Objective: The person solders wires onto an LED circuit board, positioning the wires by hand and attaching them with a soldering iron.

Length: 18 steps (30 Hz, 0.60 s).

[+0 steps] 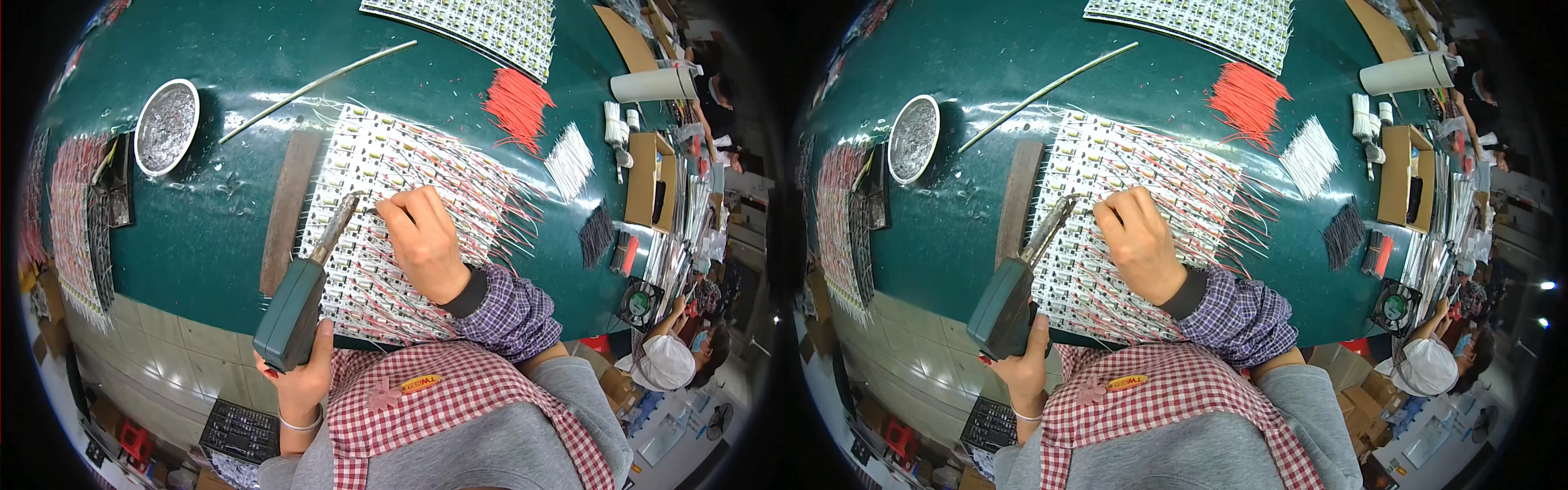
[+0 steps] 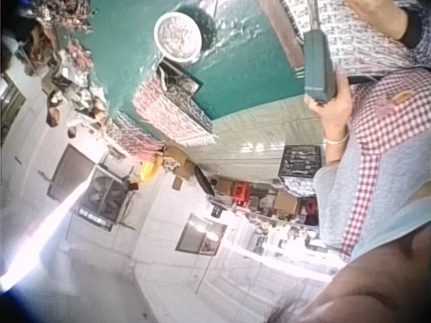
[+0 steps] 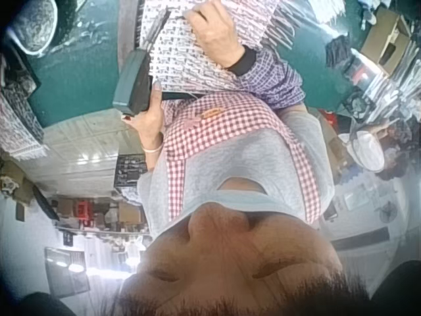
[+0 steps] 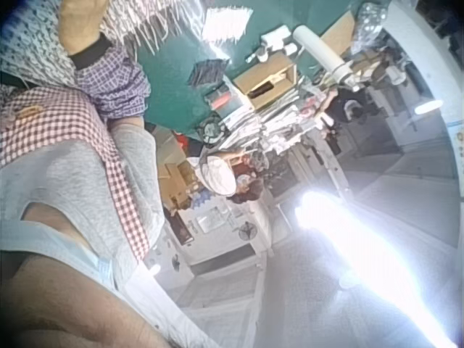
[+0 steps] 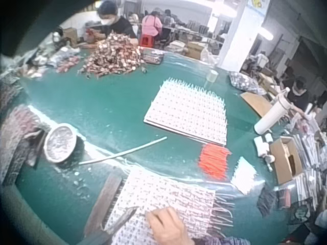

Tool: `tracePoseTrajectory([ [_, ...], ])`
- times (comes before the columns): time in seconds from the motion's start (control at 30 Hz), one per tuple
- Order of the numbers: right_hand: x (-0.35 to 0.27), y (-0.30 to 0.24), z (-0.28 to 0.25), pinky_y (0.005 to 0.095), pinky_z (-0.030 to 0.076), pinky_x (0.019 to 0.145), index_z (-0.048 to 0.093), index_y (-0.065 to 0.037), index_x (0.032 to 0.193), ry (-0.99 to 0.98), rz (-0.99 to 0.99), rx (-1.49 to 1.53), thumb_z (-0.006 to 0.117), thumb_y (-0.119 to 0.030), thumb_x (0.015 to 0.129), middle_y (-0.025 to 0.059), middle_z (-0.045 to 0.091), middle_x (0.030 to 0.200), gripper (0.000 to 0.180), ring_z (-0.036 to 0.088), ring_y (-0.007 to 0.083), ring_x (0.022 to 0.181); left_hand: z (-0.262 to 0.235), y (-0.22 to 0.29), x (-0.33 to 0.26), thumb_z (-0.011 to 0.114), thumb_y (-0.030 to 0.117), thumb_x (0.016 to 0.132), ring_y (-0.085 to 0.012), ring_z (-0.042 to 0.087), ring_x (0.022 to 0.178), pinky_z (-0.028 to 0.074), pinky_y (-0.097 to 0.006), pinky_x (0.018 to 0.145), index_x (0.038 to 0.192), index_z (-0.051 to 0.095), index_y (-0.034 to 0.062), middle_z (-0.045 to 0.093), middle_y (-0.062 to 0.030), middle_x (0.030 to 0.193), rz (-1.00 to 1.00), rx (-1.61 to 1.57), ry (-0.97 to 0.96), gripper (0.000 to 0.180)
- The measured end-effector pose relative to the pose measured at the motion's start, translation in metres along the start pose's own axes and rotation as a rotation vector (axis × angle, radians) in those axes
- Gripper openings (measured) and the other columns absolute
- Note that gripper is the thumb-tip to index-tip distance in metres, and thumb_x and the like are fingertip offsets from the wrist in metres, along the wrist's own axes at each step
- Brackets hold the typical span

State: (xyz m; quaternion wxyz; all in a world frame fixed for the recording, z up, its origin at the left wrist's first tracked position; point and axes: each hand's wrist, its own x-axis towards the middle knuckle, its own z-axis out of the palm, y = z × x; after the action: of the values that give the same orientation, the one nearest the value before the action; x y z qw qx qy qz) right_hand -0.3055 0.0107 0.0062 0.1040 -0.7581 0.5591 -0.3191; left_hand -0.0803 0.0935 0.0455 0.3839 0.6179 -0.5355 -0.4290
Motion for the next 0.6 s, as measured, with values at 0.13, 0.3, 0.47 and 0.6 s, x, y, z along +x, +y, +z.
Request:
tracePoseTrajectory([
  [0.13, -0.001, -0.004, -0.004, 0.0363, 0.05, 0.069, 0.063, 0.004, 0.105, 0.042, -0.012, 0.044, 0.062, 0.008, 0.069, 0.0117, 0.056, 0.093, 0.036, 0.054, 0.0278, 0.084, -0.001, 0.004, -0.001, 0.073, -0.004, 0.084, -0.015, 0.063, 0.088, 0.051, -0.026, 0.072, 0.123, 0.06, -0.0071, 0.067, -0.0132, 0.111, 0.03, -0.013, 0.006, 0.041],
  [0.3, -0.008, -0.011, -0.002, 0.0359, 0.051, 0.07, 0.063, 0.004, 0.103, 0.08, -0.047, 0.085, 0.063, 0.008, 0.068, 0.0117, 0.057, 0.092, 0.036, 0.055, 0.0279, 0.083, 0.006, 0.017, 0.003, 0.081, 0.004, 0.077, -0.0151, 0.066, 0.07, 0.051, -0.027, 0.062, 0.098, 0.07, -0.0051, 0.072, -0.01, 0.089, -0.007, -0.024, 0.128, 0.025],
  [0.47, -0.01, -0.011, 0.0, 0.0349, 0.051, 0.069, 0.063, 0.004, 0.102, 0.025, -0.013, 0.067, 0.063, 0.007, 0.069, 0.0118, 0.057, 0.092, 0.033, 0.056, 0.0278, 0.085, 0.002, 0.019, 0.001, 0.08, 0.002, 0.077, -0.0139, 0.066, 0.068, 0.05, -0.027, 0.06, 0.095, 0.071, -0.0041, 0.072, -0.0092, 0.087, 0.03, 0.089, 0.084, 0.021],
  [0.6, -0.011, -0.012, 0.001, 0.035, 0.051, 0.068, 0.063, 0.004, 0.102, 0.012, -0.027, 0.066, 0.063, 0.006, 0.07, 0.0118, 0.057, 0.092, 0.032, 0.056, 0.0277, 0.086, 0.003, 0.023, 0.004, 0.079, 0.0, 0.076, -0.013, 0.065, 0.065, 0.05, -0.027, 0.058, 0.093, 0.071, -0.0035, 0.072, -0.0086, 0.084, 0.035, 0.021, 0.073, 0.019],
])
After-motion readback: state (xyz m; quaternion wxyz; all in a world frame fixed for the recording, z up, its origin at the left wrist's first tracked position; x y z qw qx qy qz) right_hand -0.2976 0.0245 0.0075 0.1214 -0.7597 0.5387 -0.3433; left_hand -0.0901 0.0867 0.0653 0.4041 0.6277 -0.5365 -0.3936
